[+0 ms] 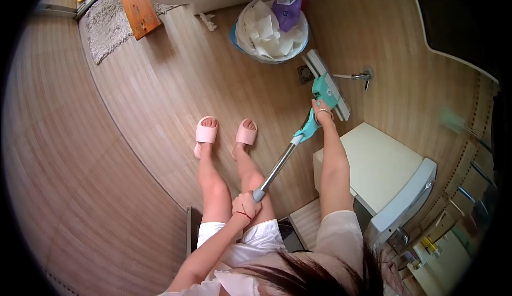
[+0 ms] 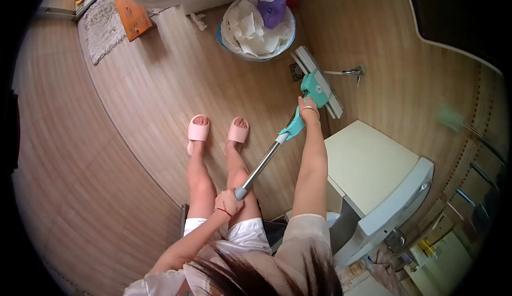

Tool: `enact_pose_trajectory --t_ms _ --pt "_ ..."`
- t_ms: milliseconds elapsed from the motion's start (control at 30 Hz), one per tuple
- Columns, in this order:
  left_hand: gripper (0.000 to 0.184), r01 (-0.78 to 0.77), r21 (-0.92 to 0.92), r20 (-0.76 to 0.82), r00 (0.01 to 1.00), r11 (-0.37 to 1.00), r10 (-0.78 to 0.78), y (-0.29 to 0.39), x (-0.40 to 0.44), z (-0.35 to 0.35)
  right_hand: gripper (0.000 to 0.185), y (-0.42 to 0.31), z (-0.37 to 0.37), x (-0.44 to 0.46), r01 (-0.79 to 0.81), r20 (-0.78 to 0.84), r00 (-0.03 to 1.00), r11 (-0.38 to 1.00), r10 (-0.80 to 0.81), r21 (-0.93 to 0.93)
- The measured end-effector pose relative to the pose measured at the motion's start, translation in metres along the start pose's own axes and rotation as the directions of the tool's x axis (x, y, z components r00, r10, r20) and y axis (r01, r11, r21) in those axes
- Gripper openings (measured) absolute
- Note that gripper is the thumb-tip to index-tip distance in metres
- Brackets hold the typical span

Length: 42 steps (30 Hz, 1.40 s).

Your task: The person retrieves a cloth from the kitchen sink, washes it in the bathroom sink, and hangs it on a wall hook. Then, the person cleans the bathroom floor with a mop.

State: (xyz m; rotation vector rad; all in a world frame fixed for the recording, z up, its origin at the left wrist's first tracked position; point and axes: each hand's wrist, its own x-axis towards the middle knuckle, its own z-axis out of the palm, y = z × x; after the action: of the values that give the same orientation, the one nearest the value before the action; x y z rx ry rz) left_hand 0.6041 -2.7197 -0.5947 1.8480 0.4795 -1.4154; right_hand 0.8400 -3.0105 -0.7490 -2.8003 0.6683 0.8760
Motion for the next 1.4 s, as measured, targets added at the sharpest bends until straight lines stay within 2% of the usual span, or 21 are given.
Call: enact_pose_trajectory --t_ms 100,233,267,333,400,433,467,500,567,667,767,833,867,967,1067,1167,1267,1400 --pt "0.030 -0.017 -0.031 -0.031 0.999 0.999 0.016 -0.004 0.008 0.005 0.048 -0.009 0.007 0.008 0.099 0.173 0.978 0.989 -0.118 0.113" --pt "0.037 -0.043 -0.069 -0.049 0.998 0.997 0.040 -0.001 0.017 0.008 0.047 -0.018 0.029 0.027 0.032 0.288 0.953 0.974 -0.097 0.223" --pt "0.037 -0.050 -0.084 -0.043 0.998 0.995 0.046 0.001 0.022 0.002 0.042 -0.015 0.050 0.040 0.068 0.232 0.965 0.969 -0.125 0.236" --pt "0.038 -0.021 -0.096 -0.017 1.000 0.995 0.019 0.006 0.030 -0.001 0.040 -0.014 0.070 0.054 0.085 0.232 0.960 0.954 -0.156 0.289" --pt "0.038 -0.124 -0.078 0.041 0.991 0.989 0.128 0.001 0.044 -0.007 0.037 -0.019 0.073 0.050 0.098 0.223 0.957 0.927 -0.188 0.361" --pt "0.039 -0.190 -0.066 0.058 0.979 0.980 0.194 0.011 0.046 0.003 0.038 -0.009 0.061 0.043 0.044 0.274 0.948 0.919 -0.162 0.391" --pt "0.043 -0.253 -0.152 -0.006 0.967 0.955 0.255 0.034 0.052 -0.008 0.036 -0.015 0.056 0.037 0.011 0.296 0.944 0.910 -0.146 0.413" --pt "0.047 -0.309 -0.061 -0.128 0.946 0.949 0.299 0.033 0.073 0.003 0.034 -0.021 0.054 0.034 -0.018 0.315 0.939 0.900 -0.134 0.436" --pt "0.050 -0.218 0.019 -0.112 0.969 0.976 0.219 0.050 0.110 0.006 0.033 -0.018 0.072 0.038 0.038 0.246 0.956 0.895 -0.162 0.445" --pt "0.049 -0.261 -0.014 -0.157 0.954 0.965 0.255 0.049 0.149 0.037 0.034 -0.001 0.104 0.052 0.057 0.209 0.956 0.825 -0.208 0.563" --pt "0.050 -0.147 0.127 -0.189 0.967 0.981 0.169 0.054 0.179 0.039 0.037 -0.003 0.130 0.069 -0.059 0.266 0.953 0.772 -0.145 0.633" --pt "0.050 -0.116 0.137 -0.159 0.978 0.984 0.138 0.057 0.201 0.038 0.041 -0.009 0.136 0.071 -0.174 0.333 0.941 0.756 -0.061 0.631" --pt "0.047 -0.085 0.134 -0.168 0.980 0.987 0.107 0.066 0.209 0.037 0.039 -0.027 0.098 0.055 -0.280 0.406 0.914 0.753 0.019 0.595" --pt "0.037 -0.008 0.181 -0.172 0.984 0.984 0.040 0.082 0.217 0.041 0.039 -0.023 0.099 0.053 -0.094 0.294 0.954 0.874 -0.058 0.476" --pt "0.032 0.038 0.245 -0.178 0.984 0.969 0.006 0.089 0.218 0.033 0.040 -0.029 0.115 0.042 -0.029 0.130 0.991 0.892 -0.033 0.452" --pt "0.031 0.144 0.256 -0.165 0.981 0.956 -0.103 0.101 0.216 0.028 0.039 -0.029 0.118 0.042 -0.008 0.097 0.995 0.898 -0.038 0.441" --pt "0.029 0.152 0.263 -0.190 0.976 0.953 -0.104 0.105 0.215 0.026 0.037 -0.028 0.116 0.039 -0.016 0.114 0.993 0.923 -0.031 0.384" --pt "0.026 0.134 0.253 -0.200 0.976 0.958 -0.084 0.098 0.218 0.025 0.036 -0.032 0.114 0.037 -0.079 0.160 0.987 0.910 0.014 0.408"
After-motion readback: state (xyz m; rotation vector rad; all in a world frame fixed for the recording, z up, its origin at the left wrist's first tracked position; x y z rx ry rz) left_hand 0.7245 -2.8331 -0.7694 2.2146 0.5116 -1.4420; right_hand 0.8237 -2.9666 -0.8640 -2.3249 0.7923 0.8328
